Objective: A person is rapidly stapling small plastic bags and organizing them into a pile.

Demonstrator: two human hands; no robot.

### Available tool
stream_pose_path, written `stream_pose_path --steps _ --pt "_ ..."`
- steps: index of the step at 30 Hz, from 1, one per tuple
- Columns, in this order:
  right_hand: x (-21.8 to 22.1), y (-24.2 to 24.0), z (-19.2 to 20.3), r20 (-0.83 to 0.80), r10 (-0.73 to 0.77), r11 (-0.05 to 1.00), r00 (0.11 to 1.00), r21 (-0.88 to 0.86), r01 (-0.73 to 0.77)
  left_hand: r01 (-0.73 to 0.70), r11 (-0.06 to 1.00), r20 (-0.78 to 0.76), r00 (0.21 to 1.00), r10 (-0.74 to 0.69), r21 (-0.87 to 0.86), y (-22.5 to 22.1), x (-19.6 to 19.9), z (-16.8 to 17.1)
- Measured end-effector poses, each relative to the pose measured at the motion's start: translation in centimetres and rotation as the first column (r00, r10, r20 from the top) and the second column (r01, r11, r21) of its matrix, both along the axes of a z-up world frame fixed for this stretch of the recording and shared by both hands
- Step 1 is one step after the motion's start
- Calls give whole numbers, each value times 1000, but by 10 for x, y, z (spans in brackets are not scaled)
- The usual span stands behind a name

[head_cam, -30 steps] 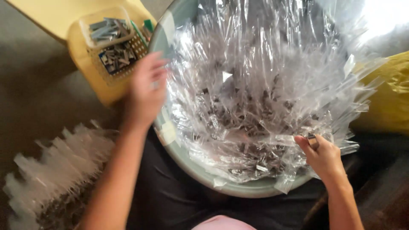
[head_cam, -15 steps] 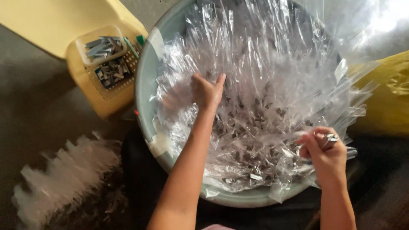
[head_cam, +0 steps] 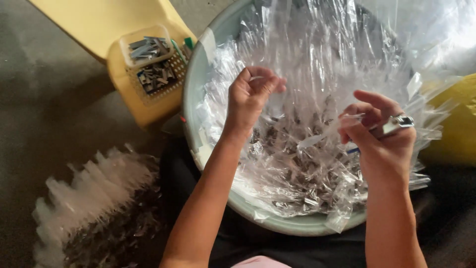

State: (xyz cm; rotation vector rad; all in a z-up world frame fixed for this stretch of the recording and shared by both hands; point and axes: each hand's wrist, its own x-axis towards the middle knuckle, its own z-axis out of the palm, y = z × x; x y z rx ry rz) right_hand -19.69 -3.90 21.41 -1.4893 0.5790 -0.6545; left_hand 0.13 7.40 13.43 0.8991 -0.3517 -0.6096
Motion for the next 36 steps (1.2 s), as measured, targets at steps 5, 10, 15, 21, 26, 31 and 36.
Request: stream_pose_path --steps 5,10,15,21,26,31,36 --pt "24 11 8 -79 67 997 995 -22 -69 72 997 22 997 -73 38 31 -17 20" --pt "41 16 15 -3 131 991 991 -10 -131 59 995 43 997 -62 80 42 -30 27" --pt "43 16 20 9 159 983 987 87 -159 35 986 101 994 -52 161 49 -34 30" --pt "40 12 11 -31 256 966 966 29 -255 10 979 99 995 -31 203 54 -36 39" --pt "46 13 12 -38 279 954 959 121 -273 57 985 135 988 -80 165 59 -38 39" --pt "51 9 -7 49 223 929 974 294 -227 101 987 162 979 -120 125 64 -36 37" --pt "39 0 -15 125 458 793 880 391 -468 31 989 132 990 -50 147 68 -31 42"
